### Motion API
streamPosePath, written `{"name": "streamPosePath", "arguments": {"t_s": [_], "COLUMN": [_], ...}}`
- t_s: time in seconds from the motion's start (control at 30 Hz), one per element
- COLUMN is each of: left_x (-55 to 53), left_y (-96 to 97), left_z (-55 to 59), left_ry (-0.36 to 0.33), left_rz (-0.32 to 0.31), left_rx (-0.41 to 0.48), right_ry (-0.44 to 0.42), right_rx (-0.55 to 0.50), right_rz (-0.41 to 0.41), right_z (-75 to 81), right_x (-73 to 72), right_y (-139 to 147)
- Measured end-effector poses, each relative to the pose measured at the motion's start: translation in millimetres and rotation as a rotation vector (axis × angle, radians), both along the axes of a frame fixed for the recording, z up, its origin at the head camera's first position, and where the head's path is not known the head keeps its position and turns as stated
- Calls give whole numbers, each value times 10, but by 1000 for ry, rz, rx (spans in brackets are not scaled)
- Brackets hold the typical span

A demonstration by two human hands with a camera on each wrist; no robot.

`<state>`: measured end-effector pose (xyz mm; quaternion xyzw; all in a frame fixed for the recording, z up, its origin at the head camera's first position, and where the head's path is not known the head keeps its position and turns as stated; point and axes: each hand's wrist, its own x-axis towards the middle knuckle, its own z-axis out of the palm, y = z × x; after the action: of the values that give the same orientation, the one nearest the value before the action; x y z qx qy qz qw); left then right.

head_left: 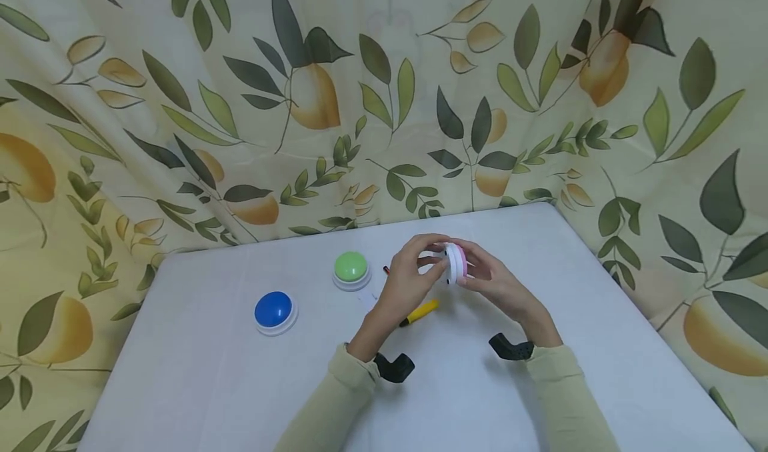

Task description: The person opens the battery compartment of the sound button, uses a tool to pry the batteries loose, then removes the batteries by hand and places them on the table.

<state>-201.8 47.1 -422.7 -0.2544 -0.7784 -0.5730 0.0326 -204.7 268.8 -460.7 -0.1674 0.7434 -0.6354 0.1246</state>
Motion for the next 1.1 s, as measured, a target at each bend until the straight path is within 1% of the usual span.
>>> {"name": "streamPosePath", "arguments": {"t_s": [0.1,0.2,0.33,0.47,0.6,0.67,0.77,0.87,0.97,1.1], "left_x": [57,112,191,280,372,413,454,488,530,589], "left_y": [-95,-179,-278,-365,-436,-464,-492,-511,-532,-573], "left_z": [4,15,23,20,8,2,-10,-31,-60,-95], "left_ry": [28,55,99,156,170,170,191,217,226,253], "left_rz": [17,33,32,20,10,4,2,21,46,104], "left_rx": [-29,-79,-138,-199,-244,-254,-262,-266,-273,-325], "right_ry": [-30,-75,-118,-116,-121,-134,-163,-191,-221,-250], "right_rx": [-72,-177,-314,-370,-376,-362,-342,-316,-284,-232], "right_rz": [60,115,182,239,262,259,247,237,232,232], "right_z": [-20,-38,-36,-8,6,8,4,-6,-22,-41], "right_x": [9,32,89,170,237,251,252,246,257,267], "right_y": [-73,-134,-195,-263,-341,-382,-431,-469,-502,-572]}}
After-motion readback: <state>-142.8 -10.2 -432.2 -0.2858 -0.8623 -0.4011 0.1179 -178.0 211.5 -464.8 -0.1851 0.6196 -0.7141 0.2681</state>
